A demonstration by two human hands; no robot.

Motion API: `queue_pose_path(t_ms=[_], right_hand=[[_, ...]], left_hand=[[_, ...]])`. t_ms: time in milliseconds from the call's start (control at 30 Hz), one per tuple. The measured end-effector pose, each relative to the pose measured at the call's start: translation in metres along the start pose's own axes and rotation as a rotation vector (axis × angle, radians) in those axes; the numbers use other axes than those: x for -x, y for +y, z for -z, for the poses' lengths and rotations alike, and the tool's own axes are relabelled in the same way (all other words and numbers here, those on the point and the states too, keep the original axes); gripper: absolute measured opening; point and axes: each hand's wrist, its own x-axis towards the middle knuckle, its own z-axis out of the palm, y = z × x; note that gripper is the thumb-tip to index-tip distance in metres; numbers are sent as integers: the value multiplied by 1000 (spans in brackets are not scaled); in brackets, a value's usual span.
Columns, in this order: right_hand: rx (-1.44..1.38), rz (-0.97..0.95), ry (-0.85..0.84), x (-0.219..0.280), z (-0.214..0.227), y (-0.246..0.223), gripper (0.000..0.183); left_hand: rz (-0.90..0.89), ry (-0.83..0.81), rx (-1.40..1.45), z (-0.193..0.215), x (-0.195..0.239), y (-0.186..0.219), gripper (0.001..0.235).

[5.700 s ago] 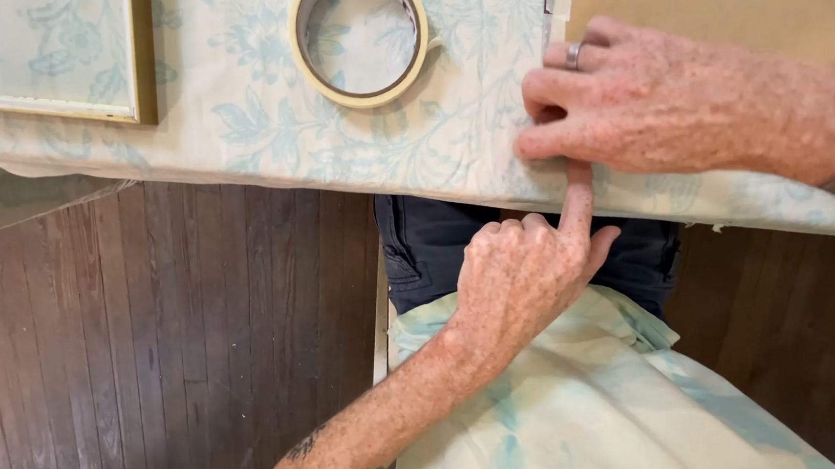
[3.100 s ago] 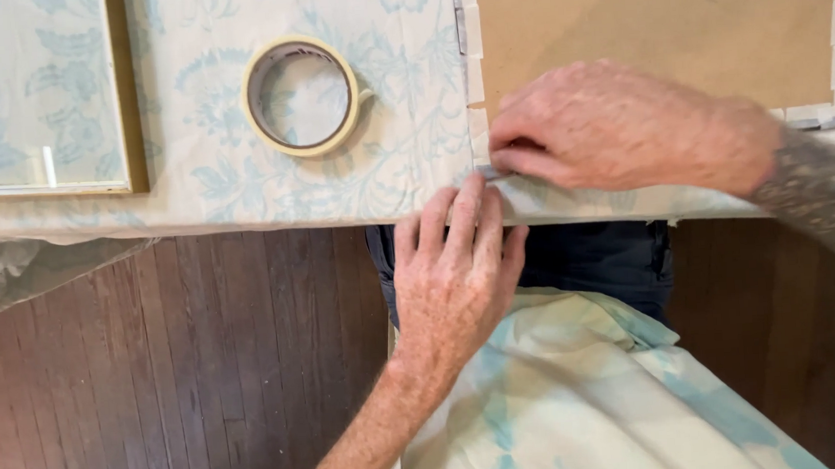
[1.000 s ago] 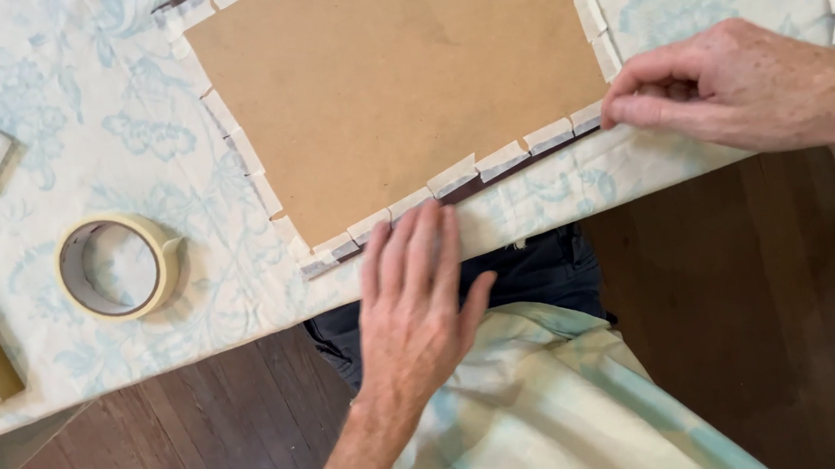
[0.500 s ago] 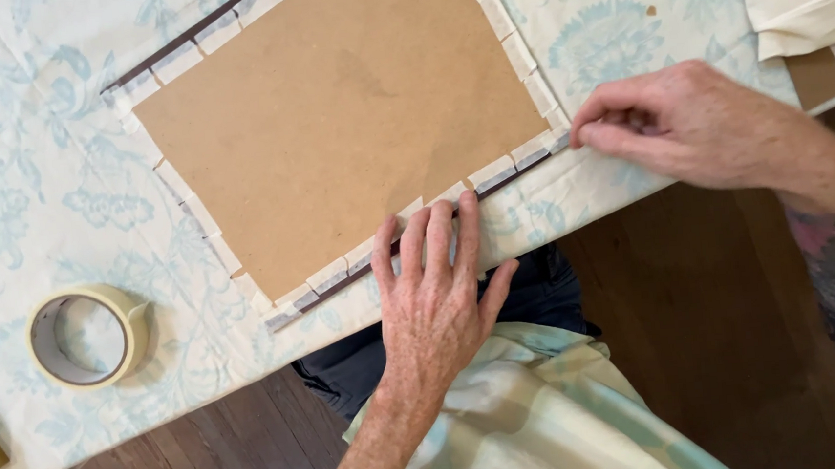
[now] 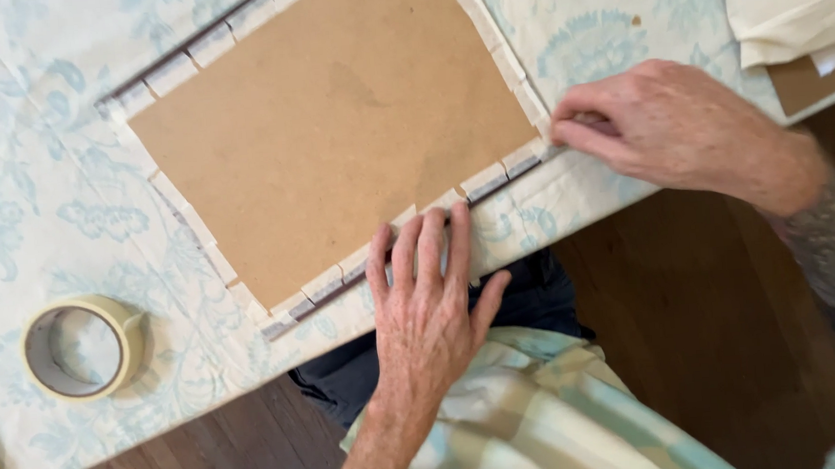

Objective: Applying masking tape to the edges of a backing board and securing it into a picture frame.

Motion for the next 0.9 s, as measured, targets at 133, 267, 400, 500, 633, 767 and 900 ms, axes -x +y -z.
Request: queue_pose_path(t_ms=[133, 267, 400, 500, 633, 767, 900], right_hand=[[-298, -93, 152, 8, 13, 2, 19], [-232, 131, 370, -1, -9, 15, 23], [-28, 327, 513, -1, -31, 21, 33], [29, 277, 548, 6, -31, 10, 44], [-74, 249, 564, 4, -30, 2, 44], [-413, 119, 468, -2, -15, -17, 51], [-719, -57, 311, -21, 13, -35, 56]], left_hand=[[16, 23, 177, 9, 9, -12, 63], [105, 1, 112, 22, 24, -30, 71], [187, 14, 71, 29, 29, -43, 60], [246, -23, 47, 24, 38, -55, 68], [418, -6, 64, 47, 50, -74, 66], [815, 132, 455, 84, 49, -87, 63], [1045, 155, 895, 96, 45, -119, 68]])
